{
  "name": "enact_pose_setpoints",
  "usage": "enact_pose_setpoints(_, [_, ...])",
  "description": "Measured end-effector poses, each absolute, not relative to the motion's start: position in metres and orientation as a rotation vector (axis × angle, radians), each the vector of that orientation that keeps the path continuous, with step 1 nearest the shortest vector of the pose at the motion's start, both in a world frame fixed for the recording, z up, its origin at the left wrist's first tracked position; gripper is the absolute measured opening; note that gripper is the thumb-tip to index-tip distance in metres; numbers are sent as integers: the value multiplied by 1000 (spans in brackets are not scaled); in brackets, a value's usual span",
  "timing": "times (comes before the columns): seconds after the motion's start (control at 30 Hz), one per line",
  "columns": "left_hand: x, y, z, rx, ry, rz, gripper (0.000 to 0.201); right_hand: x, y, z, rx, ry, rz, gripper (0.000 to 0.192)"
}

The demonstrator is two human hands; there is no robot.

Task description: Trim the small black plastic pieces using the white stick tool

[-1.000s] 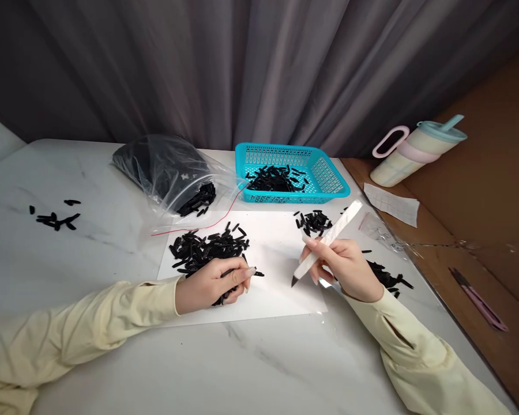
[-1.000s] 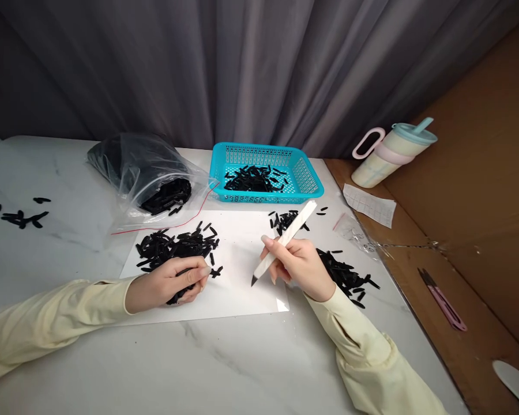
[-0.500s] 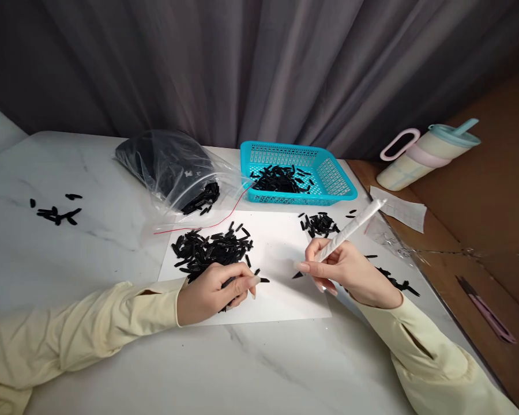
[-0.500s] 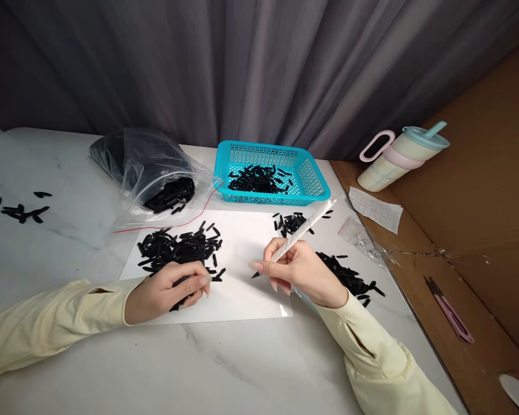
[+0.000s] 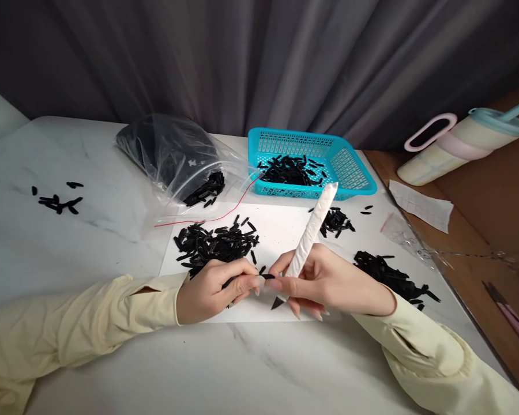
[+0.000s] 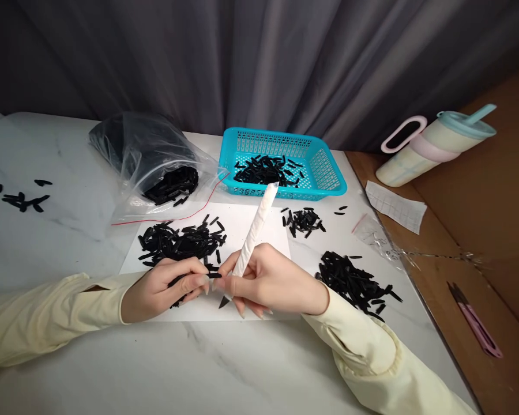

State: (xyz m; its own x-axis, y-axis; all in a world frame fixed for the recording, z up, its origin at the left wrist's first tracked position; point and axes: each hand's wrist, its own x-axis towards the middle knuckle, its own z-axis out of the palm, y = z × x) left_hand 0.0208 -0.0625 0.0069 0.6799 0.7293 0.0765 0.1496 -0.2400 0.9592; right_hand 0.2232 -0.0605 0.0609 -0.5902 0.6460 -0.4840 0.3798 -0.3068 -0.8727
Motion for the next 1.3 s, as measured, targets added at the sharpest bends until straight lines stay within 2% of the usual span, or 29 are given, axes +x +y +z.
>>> enact_pose_setpoints(0.23, [18,-66,6,1765,686,556,23,225,-60,56,-1242,-1688,2053,20])
enact_pose_setpoints(0.53, [20,-66,8,1859,672,550,18,224,-60,59,-1243,-1717,2068,22])
enact_pose_setpoints(0.7, [19,-66,7,2009,662,675,18,232,-56,65,-1233,-1685,2066,22])
enact_pose_setpoints(0.97, [21,-67,3,2336,688,936,26,237,-59,82,-1281,-1582,1903,9])
enact_pose_setpoints(1.3, [20,-68,-3,2494,683,1038,27,234,-62,86,-1293,-1645,1704,9])
